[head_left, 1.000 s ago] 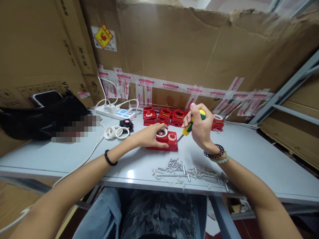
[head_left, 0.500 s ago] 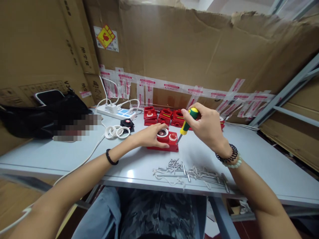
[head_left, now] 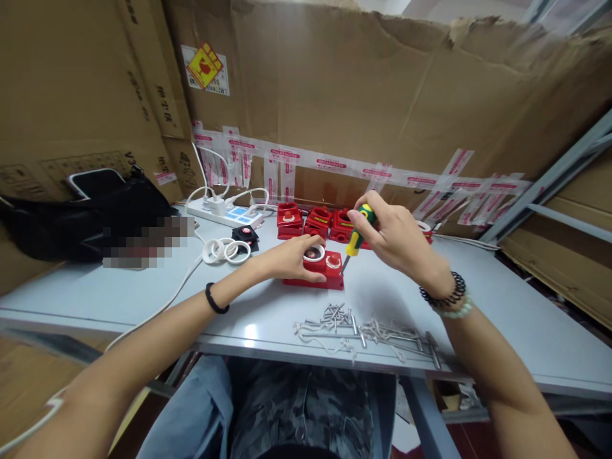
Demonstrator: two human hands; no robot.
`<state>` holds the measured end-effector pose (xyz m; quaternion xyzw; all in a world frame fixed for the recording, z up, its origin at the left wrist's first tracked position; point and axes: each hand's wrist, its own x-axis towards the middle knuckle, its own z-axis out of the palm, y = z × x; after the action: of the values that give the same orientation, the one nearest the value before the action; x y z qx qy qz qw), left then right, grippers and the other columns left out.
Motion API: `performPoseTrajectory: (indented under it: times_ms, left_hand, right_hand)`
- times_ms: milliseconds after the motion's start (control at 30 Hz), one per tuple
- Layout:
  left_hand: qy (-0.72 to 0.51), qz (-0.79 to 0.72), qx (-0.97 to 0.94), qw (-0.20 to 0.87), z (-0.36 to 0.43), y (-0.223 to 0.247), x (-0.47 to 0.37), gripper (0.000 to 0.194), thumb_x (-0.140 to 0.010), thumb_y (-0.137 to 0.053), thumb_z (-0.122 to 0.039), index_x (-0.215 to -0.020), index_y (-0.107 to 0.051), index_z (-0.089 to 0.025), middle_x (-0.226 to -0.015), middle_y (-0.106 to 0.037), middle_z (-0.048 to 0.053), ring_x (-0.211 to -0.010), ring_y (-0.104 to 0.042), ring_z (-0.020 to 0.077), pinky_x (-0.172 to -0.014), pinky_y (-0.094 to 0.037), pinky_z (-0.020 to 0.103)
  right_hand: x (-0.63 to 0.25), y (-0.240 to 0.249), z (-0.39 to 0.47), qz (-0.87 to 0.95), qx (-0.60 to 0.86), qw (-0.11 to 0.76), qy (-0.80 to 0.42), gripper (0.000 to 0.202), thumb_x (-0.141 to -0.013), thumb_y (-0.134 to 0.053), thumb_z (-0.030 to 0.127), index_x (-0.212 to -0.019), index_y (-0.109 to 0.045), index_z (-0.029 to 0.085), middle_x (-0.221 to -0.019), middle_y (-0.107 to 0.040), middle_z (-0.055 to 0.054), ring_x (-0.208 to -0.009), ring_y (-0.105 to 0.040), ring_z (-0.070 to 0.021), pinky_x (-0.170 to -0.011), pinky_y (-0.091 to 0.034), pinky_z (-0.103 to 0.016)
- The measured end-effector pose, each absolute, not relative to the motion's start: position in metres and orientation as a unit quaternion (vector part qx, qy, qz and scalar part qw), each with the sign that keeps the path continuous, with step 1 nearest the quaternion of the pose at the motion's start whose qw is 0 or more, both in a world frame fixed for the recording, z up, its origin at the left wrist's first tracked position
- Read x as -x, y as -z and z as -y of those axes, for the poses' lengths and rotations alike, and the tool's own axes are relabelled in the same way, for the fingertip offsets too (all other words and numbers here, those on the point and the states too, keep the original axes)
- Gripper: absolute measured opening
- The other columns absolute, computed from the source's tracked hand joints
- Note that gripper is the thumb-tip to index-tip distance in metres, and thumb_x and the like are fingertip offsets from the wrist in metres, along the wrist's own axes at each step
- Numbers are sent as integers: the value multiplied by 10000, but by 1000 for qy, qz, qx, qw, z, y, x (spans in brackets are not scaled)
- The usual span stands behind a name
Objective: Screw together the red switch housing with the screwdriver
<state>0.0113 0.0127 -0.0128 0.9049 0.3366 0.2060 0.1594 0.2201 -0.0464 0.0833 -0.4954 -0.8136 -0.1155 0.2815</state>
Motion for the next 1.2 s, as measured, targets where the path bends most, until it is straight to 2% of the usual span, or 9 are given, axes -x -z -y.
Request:
performPoseTrajectory:
  times_ms: [67,133,267,400,600,700,900,1067,1200]
  left_hand:
    - [-203,-340,-904,161,-12,12,-12,698,-685,-673,-588,-1232,-462,-211,-1237,-563,92,-1098,-562,261,-928,-442,350]
    - [-202,-342,-903,162,-11,12,-12,696,-681,-677,-586,-1225,-463,-210,-1227,-567,95,-1089,-565,262,-917,-445,350]
    - [-206,-336,-904,167,-13,12,-12,684,-678,-683,-575,-1217,-467,-213,-1217,-573,96,-1076,-571,260,-910,-445,357]
    - [-209,-330,-905,168,-14,12,-12,668,-681,-693,-547,-1212,-471,-208,-1205,-579,97,-1071,-573,260,-913,-444,359]
    - [-205,-343,-901,167,-11,10,-12,684,-672,-699,-557,-1212,-467,-207,-1233,-563,105,-1083,-570,270,-913,-446,361]
    - [-206,-340,-903,164,-11,11,-12,677,-678,-691,-565,-1207,-468,-205,-1223,-568,103,-1079,-569,266,-911,-446,358]
    - [-211,-329,-906,165,-13,12,-11,680,-680,-683,-579,-1206,-468,-207,-1188,-577,93,-1062,-569,258,-911,-444,359]
    - [-201,-330,-908,161,-12,10,-11,667,-687,-686,-565,-1200,-477,-194,-1199,-572,103,-1083,-559,268,-904,-442,359]
    - [-192,-335,-909,158,-11,8,-12,679,-690,-684,-564,-1216,-468,-192,-1216,-567,111,-1090,-554,274,-894,-442,359]
  right_hand:
    - [-216,-79,42,765,553,279,176,314,-885,-436,500,-892,-532,201,-547,-495,11,-507,-455,-160,-532,-281,-278]
    - [-215,-78,42,754,565,280,183,272,-872,-473,470,-851,-520,203,-528,-466,20,-492,-427,-149,-527,-265,-278]
    - [-218,-89,52,841,471,259,64,149,-889,-473,354,-934,-469,213,-681,-554,10,-558,-464,-124,-574,-333,-264]
    - [-222,-98,60,881,424,208,-2,185,-883,-480,329,-1018,-413,222,-815,-589,-2,-623,-498,-120,-604,-366,-257]
    - [-218,-85,43,801,512,303,69,244,-898,-457,449,-827,-439,216,-592,-495,34,-522,-414,-115,-558,-310,-276]
    - [-221,-86,44,819,495,288,30,194,-909,-458,410,-944,-447,220,-665,-544,24,-553,-458,-116,-587,-341,-277]
    - [-234,-99,59,848,475,236,-9,270,-897,-466,369,-1096,-400,199,-867,-580,-45,-654,-509,-142,-625,-392,-311]
    - [-228,-93,53,810,507,292,-36,268,-810,-539,273,-1029,-400,205,-789,-552,-4,-601,-478,-123,-574,-392,-290]
    - [-218,-82,45,775,522,356,-1,211,-826,-548,373,-885,-422,215,-680,-509,30,-561,-452,-110,-556,-373,-282]
